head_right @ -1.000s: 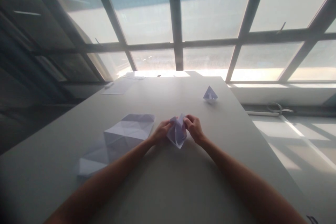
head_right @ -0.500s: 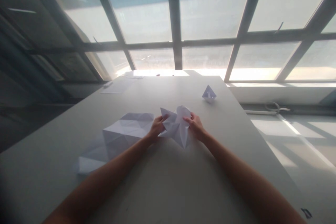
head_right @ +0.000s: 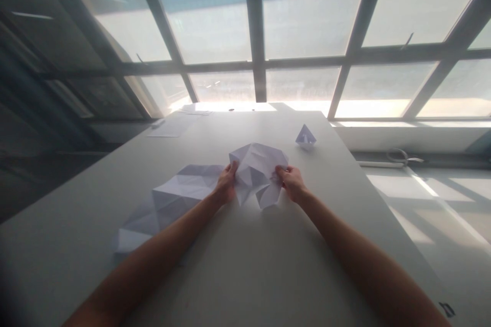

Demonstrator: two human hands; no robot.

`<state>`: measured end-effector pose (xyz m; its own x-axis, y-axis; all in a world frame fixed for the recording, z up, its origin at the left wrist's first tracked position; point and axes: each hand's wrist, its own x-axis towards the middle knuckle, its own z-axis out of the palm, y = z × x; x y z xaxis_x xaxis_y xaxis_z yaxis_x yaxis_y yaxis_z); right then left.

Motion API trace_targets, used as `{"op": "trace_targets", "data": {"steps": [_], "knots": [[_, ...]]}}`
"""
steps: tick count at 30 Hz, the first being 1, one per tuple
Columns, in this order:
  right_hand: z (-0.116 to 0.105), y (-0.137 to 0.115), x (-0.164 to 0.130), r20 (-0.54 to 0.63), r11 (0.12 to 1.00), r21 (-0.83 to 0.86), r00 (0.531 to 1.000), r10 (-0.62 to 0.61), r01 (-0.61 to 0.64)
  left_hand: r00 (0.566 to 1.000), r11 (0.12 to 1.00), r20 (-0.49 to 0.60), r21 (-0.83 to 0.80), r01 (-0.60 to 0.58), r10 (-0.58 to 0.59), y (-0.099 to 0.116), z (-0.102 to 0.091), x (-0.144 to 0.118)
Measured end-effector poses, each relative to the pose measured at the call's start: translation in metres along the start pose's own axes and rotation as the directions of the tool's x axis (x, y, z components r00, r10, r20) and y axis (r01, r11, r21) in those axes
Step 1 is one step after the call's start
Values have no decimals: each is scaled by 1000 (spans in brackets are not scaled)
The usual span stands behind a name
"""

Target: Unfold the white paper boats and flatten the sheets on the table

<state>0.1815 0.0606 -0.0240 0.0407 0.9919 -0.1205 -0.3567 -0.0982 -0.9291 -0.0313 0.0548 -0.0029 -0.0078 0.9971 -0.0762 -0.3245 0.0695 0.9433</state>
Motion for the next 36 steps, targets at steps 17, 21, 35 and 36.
{"op": "trace_targets", "data": {"steps": [17,21,35,36], "knots": [[-38,-14,26,-109,863,-417,927,-358,284,966,984,237,-115,134,-104,1,-6,-3],[-46,-17,28,-14,878,-405,958,-286,256,956,971,259,-155,184,-140,4,-1,-1],[-37,-15,23,83,843,-422,940,-330,333,994,983,73,-157,95,-85,-11,-2,3],[-38,-15,24,84,839,-425,938,-337,339,992,981,58,-148,123,-116,-10,-4,4]]}}
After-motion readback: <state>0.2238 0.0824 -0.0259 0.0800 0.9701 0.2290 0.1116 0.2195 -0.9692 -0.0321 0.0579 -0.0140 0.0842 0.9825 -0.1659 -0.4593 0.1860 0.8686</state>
